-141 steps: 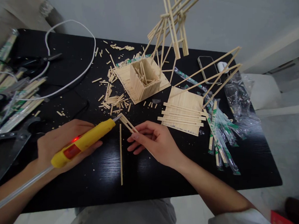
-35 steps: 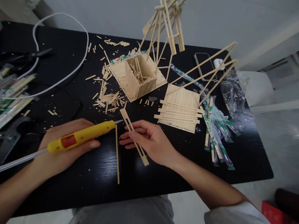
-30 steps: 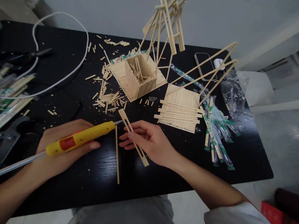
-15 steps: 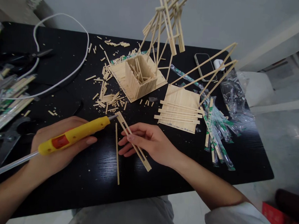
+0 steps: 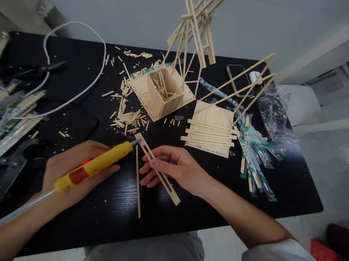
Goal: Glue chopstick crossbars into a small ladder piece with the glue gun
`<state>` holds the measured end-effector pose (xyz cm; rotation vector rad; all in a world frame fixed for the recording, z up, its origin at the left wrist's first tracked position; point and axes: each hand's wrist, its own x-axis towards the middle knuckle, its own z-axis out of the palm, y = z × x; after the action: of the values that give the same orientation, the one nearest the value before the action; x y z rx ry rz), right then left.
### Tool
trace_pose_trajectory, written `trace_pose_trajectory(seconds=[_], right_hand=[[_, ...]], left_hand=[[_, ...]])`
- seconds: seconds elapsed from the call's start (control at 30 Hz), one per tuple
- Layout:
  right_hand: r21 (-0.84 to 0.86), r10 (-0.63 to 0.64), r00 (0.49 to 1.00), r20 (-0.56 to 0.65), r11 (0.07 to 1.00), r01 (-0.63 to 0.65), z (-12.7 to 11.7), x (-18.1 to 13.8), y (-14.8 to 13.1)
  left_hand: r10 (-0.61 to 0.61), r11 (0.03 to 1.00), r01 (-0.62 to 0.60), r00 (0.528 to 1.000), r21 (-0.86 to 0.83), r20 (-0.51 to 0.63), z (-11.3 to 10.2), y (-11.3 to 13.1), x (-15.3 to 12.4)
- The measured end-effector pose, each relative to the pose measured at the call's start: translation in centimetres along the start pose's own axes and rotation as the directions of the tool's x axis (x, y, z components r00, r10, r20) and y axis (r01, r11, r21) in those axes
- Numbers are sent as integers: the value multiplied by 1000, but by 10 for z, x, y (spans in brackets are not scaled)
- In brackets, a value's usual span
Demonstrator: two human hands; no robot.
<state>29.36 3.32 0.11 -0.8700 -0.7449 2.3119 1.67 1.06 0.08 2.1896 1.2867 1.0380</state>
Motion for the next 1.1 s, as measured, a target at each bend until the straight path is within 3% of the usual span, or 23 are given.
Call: trace_pose_trajectory(seconds=[0.1, 0.23, 0.37, 0.77, 0.93, 1.1], right_hand=[[-17, -4, 1000, -8, 1000, 4, 1, 0, 0], [-38, -7, 1000, -19, 999, 6, 1, -1, -1], [-36, -10, 1000, -16, 999, 9, 1, -1, 0], [-86, -19, 999, -37, 996, 16, 2, -1, -1], [-106, -15, 999, -45, 994, 10, 1, -1, -1], [-126, -9, 999, -46, 992, 3, 2, -1, 0]], left_hand=[[22, 1000, -23, 999, 13, 44, -1, -1, -1], [-11, 999, 11, 1000, 32, -4, 0, -2, -1], [39, 999, -40, 999, 20, 33, -1, -1, -1], [-8, 999, 8, 1000, 45, 9, -1, -1, -2], [27, 999, -28, 999, 26, 41, -2, -2, -4], [12, 997, -12, 1000, 81, -8, -3, -3, -4]])
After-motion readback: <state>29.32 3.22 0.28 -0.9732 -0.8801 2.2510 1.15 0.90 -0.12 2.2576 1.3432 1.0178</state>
